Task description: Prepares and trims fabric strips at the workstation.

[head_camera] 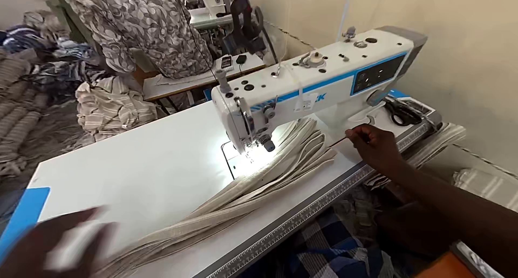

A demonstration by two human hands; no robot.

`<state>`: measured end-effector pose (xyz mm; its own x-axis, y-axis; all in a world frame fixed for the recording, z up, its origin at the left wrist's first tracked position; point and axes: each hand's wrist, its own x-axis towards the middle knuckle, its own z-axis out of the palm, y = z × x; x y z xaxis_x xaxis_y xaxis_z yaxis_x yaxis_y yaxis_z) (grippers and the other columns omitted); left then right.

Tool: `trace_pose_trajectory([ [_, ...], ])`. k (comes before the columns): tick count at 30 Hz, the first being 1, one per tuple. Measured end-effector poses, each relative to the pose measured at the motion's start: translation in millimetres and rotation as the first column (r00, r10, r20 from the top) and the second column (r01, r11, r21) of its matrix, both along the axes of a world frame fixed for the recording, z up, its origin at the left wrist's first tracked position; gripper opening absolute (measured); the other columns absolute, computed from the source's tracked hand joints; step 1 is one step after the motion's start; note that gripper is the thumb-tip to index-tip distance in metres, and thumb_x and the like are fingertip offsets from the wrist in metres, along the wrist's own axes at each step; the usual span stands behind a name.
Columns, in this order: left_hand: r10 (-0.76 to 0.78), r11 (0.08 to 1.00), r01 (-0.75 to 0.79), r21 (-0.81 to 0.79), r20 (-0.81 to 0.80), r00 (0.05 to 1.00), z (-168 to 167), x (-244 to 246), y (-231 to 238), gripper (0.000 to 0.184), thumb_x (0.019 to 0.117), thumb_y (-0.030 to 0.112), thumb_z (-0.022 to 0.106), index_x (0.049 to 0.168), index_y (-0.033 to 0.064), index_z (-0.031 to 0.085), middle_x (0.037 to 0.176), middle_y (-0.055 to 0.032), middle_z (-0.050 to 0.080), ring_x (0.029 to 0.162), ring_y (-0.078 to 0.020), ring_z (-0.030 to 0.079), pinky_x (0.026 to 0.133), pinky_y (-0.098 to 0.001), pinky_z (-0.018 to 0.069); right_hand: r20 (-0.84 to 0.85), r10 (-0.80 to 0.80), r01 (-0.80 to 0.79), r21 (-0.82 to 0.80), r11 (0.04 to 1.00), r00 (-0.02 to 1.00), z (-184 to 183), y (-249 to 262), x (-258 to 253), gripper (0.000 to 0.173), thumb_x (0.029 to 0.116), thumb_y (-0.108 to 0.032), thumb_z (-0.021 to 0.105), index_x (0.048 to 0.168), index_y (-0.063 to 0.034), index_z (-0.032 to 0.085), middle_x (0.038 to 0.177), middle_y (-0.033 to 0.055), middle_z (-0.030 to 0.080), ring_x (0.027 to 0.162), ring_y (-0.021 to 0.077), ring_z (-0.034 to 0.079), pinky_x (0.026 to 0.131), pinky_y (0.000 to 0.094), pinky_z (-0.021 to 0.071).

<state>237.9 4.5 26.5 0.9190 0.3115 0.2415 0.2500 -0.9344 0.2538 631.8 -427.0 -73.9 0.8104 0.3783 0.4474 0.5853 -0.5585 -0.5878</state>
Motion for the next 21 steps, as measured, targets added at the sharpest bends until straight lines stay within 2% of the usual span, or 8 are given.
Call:
trace_pose_trajectory([
  [3, -0.199, 0.979, 0.203, 0.001, -0.187, 0.962, -26.1, 85.2, -113.8, 0.054, 0.0983, 0.045, 0.062, 0.138, 0.0082, 0.063, 0.135, -0.0186, 0.063, 0.127, -0.0373, 0.059, 0.105, -0.0579, 0.0469, 0.027, 0.116, -0.115, -0.031, 0.993, 0.993, -19.2, 5.6, 32.9, 0.029, 0.1052, -0.030, 0.054, 0.102, -0.0056, 0.069, 0.074, 0.0058, 0.066, 0.061, 0.0171, 0.064, 0.059, 0.0412, 0.0554],
  [6, -0.212, 0.970, 0.234, 0.073, -0.225, 0.951, -60.5, 162.4, -191.5, 0.065, 0.0874, 0.046, 0.067, 0.138, 0.0049, 0.060, 0.130, -0.0163, 0.065, 0.121, -0.0365, 0.061, 0.098, -0.0565, 0.0498, 0.000, 0.206, -0.206, -0.075, 0.976, 0.979, -23.7, 9.4, 40.5, 0.025, 0.1056, -0.026, 0.053, 0.104, -0.0060, 0.067, 0.073, 0.0057, 0.064, 0.060, 0.0181, 0.063, 0.059, 0.0416, 0.0554],
  [10, -0.077, 0.992, 0.110, 0.065, -0.386, 0.919, -70.7, 222.1, -227.0, 0.069, 0.0868, 0.054, 0.061, 0.136, 0.0056, 0.060, 0.125, -0.0135, 0.062, 0.117, -0.0323, 0.060, 0.094, -0.0526, 0.0493, 0.050, 0.261, -0.264, 0.064, 0.962, 0.964, -30.1, 3.9, 42.3, 0.020, 0.0974, -0.023, 0.057, 0.088, -0.0087, 0.067, 0.061, -0.0012, 0.057, 0.051, 0.0095, 0.054, 0.048, 0.0313, 0.0467],
  [12, -0.055, 0.997, 0.073, 0.035, -0.370, 0.927, -72.0, 235.9, -234.0, 0.064, 0.0865, 0.055, 0.063, 0.130, 0.0076, 0.064, 0.124, -0.0125, 0.063, 0.117, -0.0324, 0.060, 0.093, -0.0532, 0.0491, -0.002, 0.256, -0.252, 0.176, 0.952, 0.967, -31.1, 2.3, 41.6, 0.018, 0.0979, -0.022, 0.061, 0.090, -0.0080, 0.069, 0.064, -0.0002, 0.062, 0.052, 0.0095, 0.059, 0.049, 0.0296, 0.0506],
  [14, -0.050, 0.999, 0.053, -0.003, -0.370, 0.928, -73.5, 242.5, -237.1, 0.062, 0.0895, 0.052, 0.065, 0.134, 0.0085, 0.061, 0.131, -0.0137, 0.061, 0.123, -0.0352, 0.058, 0.097, -0.0545, 0.0511, -0.105, 0.242, -0.188, 0.374, 0.908, 0.965, -29.5, -3.2, 29.8, 0.016, 0.0996, -0.020, 0.064, 0.097, -0.0058, 0.071, 0.068, 0.0024, 0.066, 0.053, 0.0118, 0.061, 0.049, 0.0297, 0.0528],
  [18, -0.088, 0.994, 0.106, 0.037, -0.318, 0.944, -83.6, 245.8, -243.2, 0.045, 0.0920, 0.039, 0.070, 0.123, 0.0065, 0.066, 0.121, -0.0160, 0.066, 0.116, -0.0364, 0.064, 0.090, -0.0551, 0.0554, -0.082, -0.131, 0.155, 0.527, 0.836, 0.988, -30.1, -52.3, 12.4, 0.018, 0.0981, -0.023, 0.066, 0.100, -0.0069, 0.074, 0.069, 0.0006, 0.066, 0.052, 0.0106, 0.060, 0.048, 0.0313, 0.0532],
  [20, -0.116, 0.985, 0.144, 0.098, -0.246, 0.962, -92.8, 240.0, -241.7, 0.040, 0.0903, 0.038, 0.072, 0.115, 0.0066, 0.068, 0.114, -0.0140, 0.068, 0.111, -0.0343, 0.066, 0.088, -0.0525, 0.0560, -0.022, -0.362, 0.340, 0.403, 0.850, 0.932, -34.9, -86.1, 35.4, 0.023, 0.0989, -0.026, 0.066, 0.103, -0.0047, 0.074, 0.079, 0.0074, 0.069, 0.065, 0.0181, 0.064, 0.061, 0.0411, 0.0554],
  [21, -0.135, 0.983, 0.157, 0.094, -0.209, 0.969, -94.4, 236.4, -240.6, 0.039, 0.0897, 0.037, 0.072, 0.114, 0.0065, 0.068, 0.114, -0.0131, 0.068, 0.111, -0.0334, 0.066, 0.090, -0.0517, 0.0555, -0.019, -0.400, 0.387, 0.296, 0.873, 0.916, -33.0, -101.8, 52.7, 0.026, 0.1003, -0.027, 0.064, 0.110, -0.0049, 0.074, 0.093, 0.0124, 0.072, 0.080, 0.0248, 0.069, 0.074, 0.0487, 0.0576],
])
